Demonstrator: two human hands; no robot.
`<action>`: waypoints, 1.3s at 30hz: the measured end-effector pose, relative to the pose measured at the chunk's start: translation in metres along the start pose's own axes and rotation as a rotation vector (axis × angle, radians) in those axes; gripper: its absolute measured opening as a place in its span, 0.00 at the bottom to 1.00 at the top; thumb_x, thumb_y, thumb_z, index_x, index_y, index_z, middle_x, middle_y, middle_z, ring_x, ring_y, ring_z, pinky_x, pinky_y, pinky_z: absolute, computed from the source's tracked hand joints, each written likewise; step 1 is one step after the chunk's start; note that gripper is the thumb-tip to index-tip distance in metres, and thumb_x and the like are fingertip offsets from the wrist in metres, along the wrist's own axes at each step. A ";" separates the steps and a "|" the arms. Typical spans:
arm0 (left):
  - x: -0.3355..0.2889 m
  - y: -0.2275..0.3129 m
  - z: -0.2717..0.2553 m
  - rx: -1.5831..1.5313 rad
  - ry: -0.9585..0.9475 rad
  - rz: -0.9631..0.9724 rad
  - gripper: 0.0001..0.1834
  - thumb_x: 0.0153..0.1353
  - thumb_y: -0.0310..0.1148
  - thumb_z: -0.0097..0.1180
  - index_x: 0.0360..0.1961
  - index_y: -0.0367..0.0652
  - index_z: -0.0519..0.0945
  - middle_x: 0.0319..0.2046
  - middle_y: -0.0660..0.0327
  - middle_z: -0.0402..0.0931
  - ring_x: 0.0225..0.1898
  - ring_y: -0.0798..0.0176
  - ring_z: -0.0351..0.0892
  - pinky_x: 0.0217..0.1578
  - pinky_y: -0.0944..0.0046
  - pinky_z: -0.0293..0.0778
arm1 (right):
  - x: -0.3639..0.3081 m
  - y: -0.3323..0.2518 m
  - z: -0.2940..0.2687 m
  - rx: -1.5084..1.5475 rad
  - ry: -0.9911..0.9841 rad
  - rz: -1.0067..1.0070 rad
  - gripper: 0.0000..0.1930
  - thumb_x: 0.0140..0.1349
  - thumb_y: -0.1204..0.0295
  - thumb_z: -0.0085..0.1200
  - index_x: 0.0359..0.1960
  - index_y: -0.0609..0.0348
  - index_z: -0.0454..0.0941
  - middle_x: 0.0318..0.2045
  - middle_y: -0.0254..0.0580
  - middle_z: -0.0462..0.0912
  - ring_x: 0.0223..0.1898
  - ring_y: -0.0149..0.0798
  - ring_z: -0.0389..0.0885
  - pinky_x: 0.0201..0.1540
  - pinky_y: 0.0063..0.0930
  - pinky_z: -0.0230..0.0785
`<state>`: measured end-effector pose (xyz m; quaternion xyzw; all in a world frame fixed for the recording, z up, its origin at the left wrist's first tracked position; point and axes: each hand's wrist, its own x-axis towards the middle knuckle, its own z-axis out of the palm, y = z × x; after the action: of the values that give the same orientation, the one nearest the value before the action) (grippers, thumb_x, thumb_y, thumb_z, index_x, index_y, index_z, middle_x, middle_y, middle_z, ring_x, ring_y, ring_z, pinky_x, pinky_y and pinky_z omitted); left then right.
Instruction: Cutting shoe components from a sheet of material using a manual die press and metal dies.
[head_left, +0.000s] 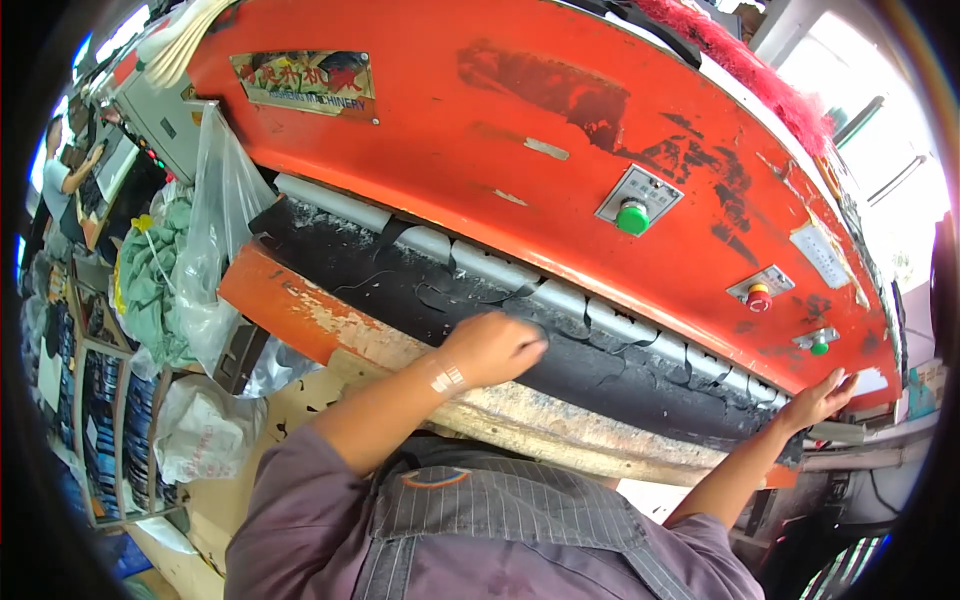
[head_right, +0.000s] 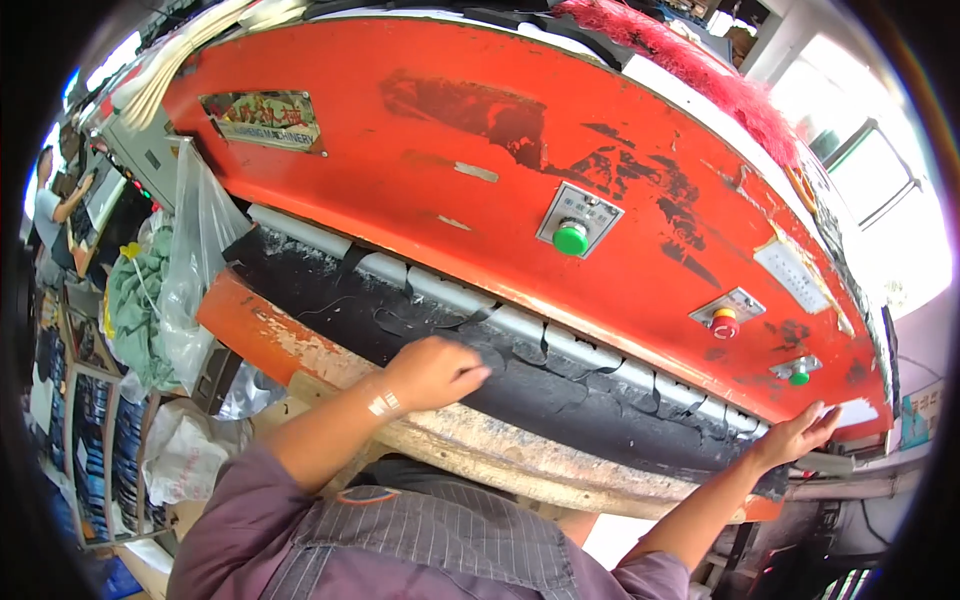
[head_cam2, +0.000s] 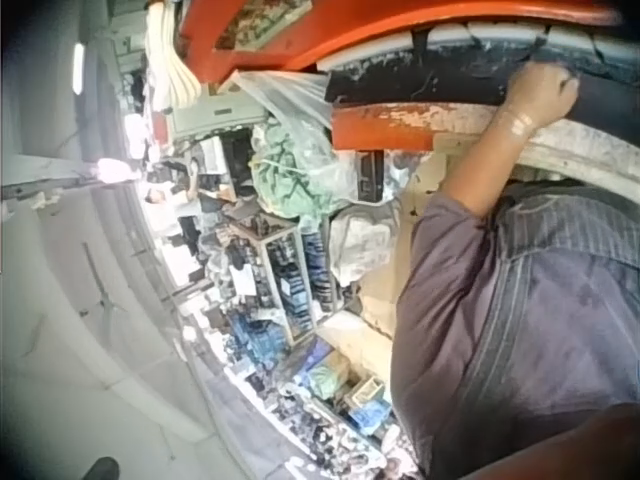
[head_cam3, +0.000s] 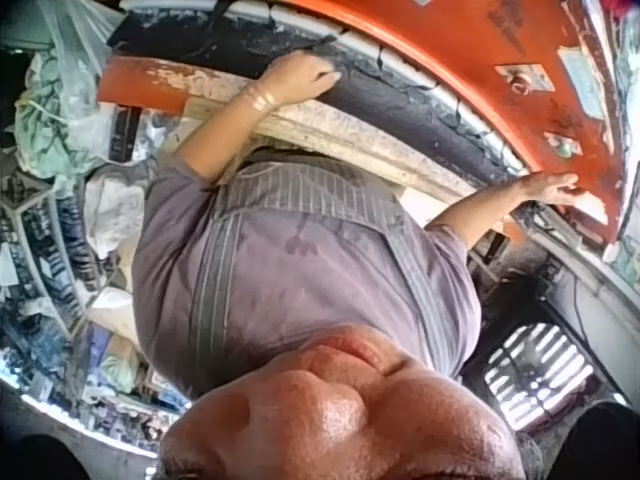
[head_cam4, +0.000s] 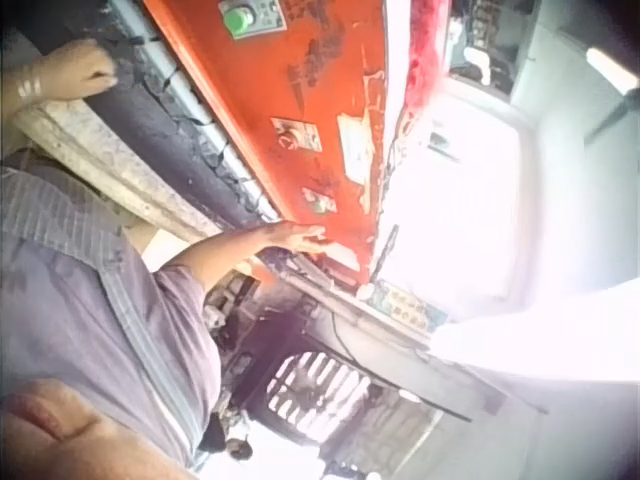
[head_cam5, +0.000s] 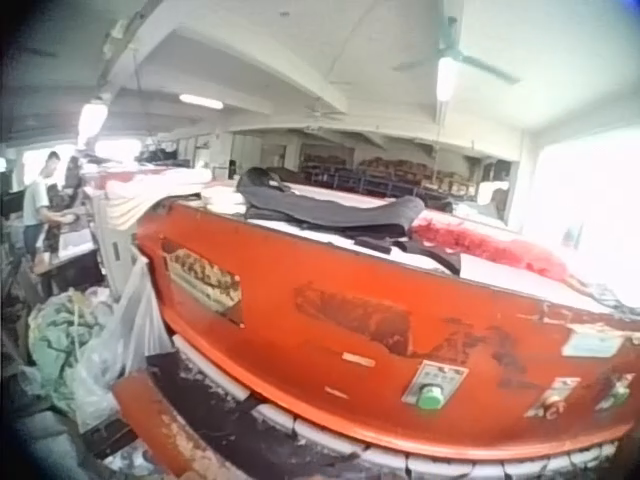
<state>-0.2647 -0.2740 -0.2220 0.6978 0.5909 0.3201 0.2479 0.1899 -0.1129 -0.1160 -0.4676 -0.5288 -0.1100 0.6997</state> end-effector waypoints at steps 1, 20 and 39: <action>-0.024 -0.011 -0.003 0.015 -0.075 -0.136 0.18 0.61 0.44 0.51 0.22 0.42 0.78 0.23 0.50 0.76 0.27 0.43 0.76 0.30 0.48 0.72 | 0.001 -0.018 0.002 -0.115 -0.005 -0.099 0.25 0.68 0.64 0.49 0.60 0.70 0.64 0.57 0.48 0.68 0.55 0.38 0.70 0.57 0.30 0.64; -0.113 -0.010 -0.012 0.197 -0.274 -0.245 0.15 0.55 0.41 0.52 0.20 0.44 0.82 0.28 0.57 0.79 0.37 0.53 0.78 0.42 0.54 0.72 | -0.245 -0.202 0.247 0.382 -1.443 -1.192 0.14 0.55 0.75 0.49 0.43 0.60 0.79 0.48 0.46 0.79 0.56 0.46 0.72 0.59 0.36 0.64; 0.014 -0.098 0.035 0.009 0.168 0.061 0.36 0.56 0.30 0.52 0.66 0.37 0.57 0.57 0.51 0.71 0.63 0.52 0.64 0.65 0.48 0.50 | -0.237 -0.127 0.178 -0.704 -1.383 -0.043 0.22 0.54 0.53 0.55 0.40 0.58 0.81 0.35 0.57 0.82 0.40 0.53 0.82 0.43 0.42 0.74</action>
<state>-0.3024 -0.2415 -0.3147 0.6873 0.5894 0.3823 0.1842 -0.1048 -0.1249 -0.2469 -0.6144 -0.7881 0.0318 0.0184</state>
